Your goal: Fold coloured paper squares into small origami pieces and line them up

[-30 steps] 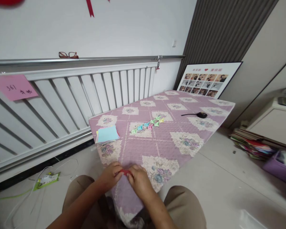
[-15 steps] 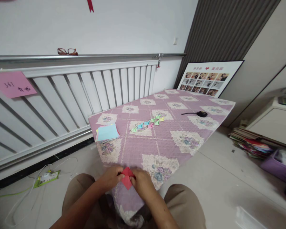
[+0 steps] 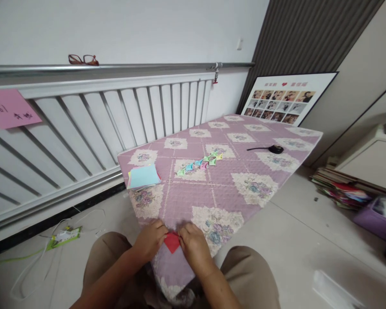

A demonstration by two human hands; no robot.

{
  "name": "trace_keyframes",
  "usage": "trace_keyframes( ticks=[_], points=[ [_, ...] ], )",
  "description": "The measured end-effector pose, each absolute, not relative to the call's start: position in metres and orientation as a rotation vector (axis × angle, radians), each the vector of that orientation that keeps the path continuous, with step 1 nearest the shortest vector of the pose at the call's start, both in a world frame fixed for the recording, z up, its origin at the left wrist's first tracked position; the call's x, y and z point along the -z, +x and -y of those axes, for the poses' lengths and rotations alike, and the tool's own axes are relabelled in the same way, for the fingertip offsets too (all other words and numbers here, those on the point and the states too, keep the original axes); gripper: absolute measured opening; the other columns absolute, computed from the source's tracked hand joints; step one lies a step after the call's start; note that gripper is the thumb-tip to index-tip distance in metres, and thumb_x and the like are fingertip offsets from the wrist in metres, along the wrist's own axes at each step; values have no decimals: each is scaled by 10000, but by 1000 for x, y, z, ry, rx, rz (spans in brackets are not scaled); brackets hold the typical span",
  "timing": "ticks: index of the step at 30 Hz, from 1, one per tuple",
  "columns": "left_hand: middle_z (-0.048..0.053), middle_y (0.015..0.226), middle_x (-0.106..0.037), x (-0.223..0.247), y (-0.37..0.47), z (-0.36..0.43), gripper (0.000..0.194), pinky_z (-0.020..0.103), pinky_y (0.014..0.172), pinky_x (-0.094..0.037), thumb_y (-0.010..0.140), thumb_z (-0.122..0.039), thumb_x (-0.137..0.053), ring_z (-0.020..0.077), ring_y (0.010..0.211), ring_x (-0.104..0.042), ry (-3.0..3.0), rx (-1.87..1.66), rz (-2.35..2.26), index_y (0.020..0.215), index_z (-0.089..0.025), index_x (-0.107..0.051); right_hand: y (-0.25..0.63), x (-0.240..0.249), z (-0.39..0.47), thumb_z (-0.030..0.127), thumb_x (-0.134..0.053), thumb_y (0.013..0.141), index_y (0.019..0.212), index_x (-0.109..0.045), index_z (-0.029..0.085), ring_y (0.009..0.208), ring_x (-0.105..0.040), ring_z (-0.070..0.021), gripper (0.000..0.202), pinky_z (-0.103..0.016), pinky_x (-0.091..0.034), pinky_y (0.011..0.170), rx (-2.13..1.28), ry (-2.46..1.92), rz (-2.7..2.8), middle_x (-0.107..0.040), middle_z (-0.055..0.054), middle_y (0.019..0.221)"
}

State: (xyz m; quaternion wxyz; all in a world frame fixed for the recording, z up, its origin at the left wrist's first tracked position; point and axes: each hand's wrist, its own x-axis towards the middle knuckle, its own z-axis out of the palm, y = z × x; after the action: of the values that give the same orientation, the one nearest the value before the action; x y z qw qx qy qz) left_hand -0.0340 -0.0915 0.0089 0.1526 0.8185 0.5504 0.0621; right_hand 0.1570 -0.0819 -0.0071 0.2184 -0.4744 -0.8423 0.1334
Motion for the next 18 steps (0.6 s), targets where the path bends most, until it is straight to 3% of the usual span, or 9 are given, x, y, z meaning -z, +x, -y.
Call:
trace_keyframes(
  ticks=[7,12,18],
  points=[
    [49,1013,-565,-7,-33,108,200,335,823,-422,935,-220,-432,210,956,-492,2563,-94,-1611,1071,-209,-578,165,12,92,191,-511,885,913,-645,210,773,-496,-195,138,-326,-405,715,-119,-1178,2481,-579,-46,824],
    [70,1094,-555,-8,-28,123,410,362,786,-443,935,-210,-424,242,965,-513,2596,-20,-1678,1334,-304,-407,169,7,100,196,-497,886,1007,-656,247,803,-504,-206,206,-336,-411,723,-132,-1189,2485,-591,-48,850],
    [117,1246,-509,-1,-26,140,410,469,866,-428,947,-242,-405,307,1104,-475,2600,30,-1649,1347,-336,-412,169,2,106,174,-462,890,1048,-640,272,852,-513,-208,257,-345,-413,758,-212,-1167,2429,-596,-47,913]
  ],
)
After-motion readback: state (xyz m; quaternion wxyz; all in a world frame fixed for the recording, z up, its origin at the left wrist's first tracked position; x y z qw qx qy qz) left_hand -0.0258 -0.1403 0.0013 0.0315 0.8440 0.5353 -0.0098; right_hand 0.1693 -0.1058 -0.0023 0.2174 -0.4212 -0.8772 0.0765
